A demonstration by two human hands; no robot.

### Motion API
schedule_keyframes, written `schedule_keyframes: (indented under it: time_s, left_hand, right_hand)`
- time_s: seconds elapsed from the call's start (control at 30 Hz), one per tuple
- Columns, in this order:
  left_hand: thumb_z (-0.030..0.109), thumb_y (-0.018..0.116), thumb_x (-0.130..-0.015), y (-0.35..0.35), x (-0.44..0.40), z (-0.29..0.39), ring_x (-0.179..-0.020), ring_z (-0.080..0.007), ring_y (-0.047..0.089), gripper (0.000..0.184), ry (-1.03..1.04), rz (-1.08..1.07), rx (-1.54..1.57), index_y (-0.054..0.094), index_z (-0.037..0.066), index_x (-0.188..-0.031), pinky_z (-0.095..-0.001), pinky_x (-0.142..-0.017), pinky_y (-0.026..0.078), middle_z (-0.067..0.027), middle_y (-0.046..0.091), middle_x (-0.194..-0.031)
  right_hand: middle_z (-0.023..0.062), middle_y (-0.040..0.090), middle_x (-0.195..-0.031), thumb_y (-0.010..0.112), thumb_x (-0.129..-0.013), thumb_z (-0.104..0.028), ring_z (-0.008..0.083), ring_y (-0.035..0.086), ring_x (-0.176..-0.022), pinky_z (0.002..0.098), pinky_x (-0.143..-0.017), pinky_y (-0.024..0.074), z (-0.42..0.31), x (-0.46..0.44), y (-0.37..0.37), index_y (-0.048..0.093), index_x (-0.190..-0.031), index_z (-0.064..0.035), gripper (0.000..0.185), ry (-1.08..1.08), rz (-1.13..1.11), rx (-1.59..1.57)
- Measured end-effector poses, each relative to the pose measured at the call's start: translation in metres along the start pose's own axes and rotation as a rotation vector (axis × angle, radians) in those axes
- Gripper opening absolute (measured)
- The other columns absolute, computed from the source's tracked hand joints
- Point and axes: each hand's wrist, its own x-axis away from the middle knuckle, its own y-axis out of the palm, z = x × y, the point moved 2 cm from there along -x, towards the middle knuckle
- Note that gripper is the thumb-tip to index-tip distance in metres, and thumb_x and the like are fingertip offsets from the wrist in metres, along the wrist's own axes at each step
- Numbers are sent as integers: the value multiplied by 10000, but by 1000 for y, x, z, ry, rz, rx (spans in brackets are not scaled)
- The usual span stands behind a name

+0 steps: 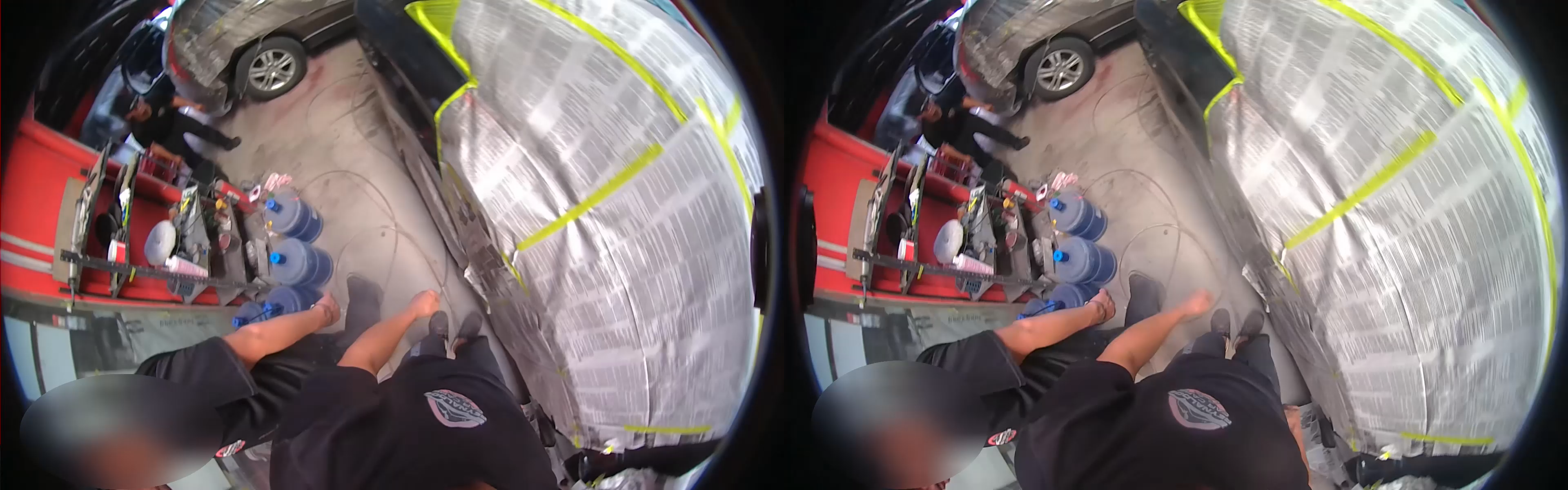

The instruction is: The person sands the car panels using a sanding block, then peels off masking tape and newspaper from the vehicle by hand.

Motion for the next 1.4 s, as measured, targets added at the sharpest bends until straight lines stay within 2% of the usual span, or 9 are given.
schedule_keyframes:
  time_s: [0.07, 0.23, 0.33, 0.4, 0.5, 0.6, 0.93, 1.03, 1.4]
  left_hand:
    - [162, 573, -797, -23, -7, -7, -985, -386, 662, 271, -320, -48, -23, 713, 19, -978, -441, -911, 513, -234, 696, -977]
    - [120, 527, -823, -59, 30, -26, -975, -418, 657, 291, -283, 282, 226, 709, -9, -1008, -473, -881, 512, -254, 688, -1032]
    - [177, 522, -856, -79, 64, -45, -932, -383, 678, 310, -438, 126, 199, 709, -35, -982, -438, -846, 510, -266, 689, -910]
    - [165, 506, -824, -99, 90, -50, -941, -452, 648, 306, -494, 248, 232, 693, -56, -922, -491, -841, 505, -295, 663, -939]
    - [162, 514, -803, -102, 106, -109, -927, -443, 654, 286, -515, 484, 164, 703, -36, -887, -494, -838, 505, -289, 665, -928]
    - [173, 521, -808, -138, 108, -154, -953, -429, 657, 301, -617, 214, 285, 722, 0, -951, -485, -870, 505, -262, 683, -981]
    - [213, 555, -832, -352, 76, -354, -954, -434, 659, 306, -611, 336, 324, 727, 9, -981, -484, -865, 512, -250, 687, -1014]
    - [200, 537, -838, -445, 53, -360, -930, -432, 666, 312, -803, 434, 570, 721, -2, -990, -477, -842, 519, -265, 680, -1003]
    - [195, 502, -857, -586, -189, -442, -979, -452, 637, 290, -503, 220, 264, 711, 9, -934, -489, -877, 500, -277, 664, -1003]
  right_hand:
    - [110, 659, -706, 508, -850, -109, 184, 616, -521, 319, -421, 464, -14, -30, -9, 664, -881, 9, 198, -16, -42, 30]
    - [111, 661, -713, 510, -856, -117, 183, 616, -523, 319, -425, 466, -72, -93, -26, 664, -899, 7, 202, -10, -120, 36]
    - [111, 663, -717, 512, -860, -122, 183, 616, -525, 320, -427, 467, -116, -117, -21, 664, -911, 5, 205, -18, -164, 50]
    - [112, 663, -720, 513, -863, -125, 182, 616, -526, 320, -428, 467, -148, -130, -5, 664, -918, 4, 207, -30, -202, 67]
    - [112, 665, -724, 514, -867, -130, 182, 616, -528, 320, -430, 468, -193, -149, 28, 665, -929, 2, 210, -49, -260, 122]
    - [113, 666, -729, 516, -870, -135, 181, 617, -530, 320, -433, 469, -242, -166, 72, 665, -940, 1, 214, -62, -304, 187]
    - [114, 670, -743, 520, -883, -152, 179, 617, -535, 321, -440, 472, -441, -223, 210, 665, -978, -5, 227, -50, -259, 251]
    - [114, 671, -747, 522, -887, -157, 178, 617, -537, 321, -442, 472, -505, -240, 234, 666, -989, -7, 231, -51, -239, 221]
    - [116, 676, -762, 527, -902, -175, 176, 617, -543, 322, -450, 475, -711, -384, 300, 666, -1030, -13, 249, -56, -312, 345]
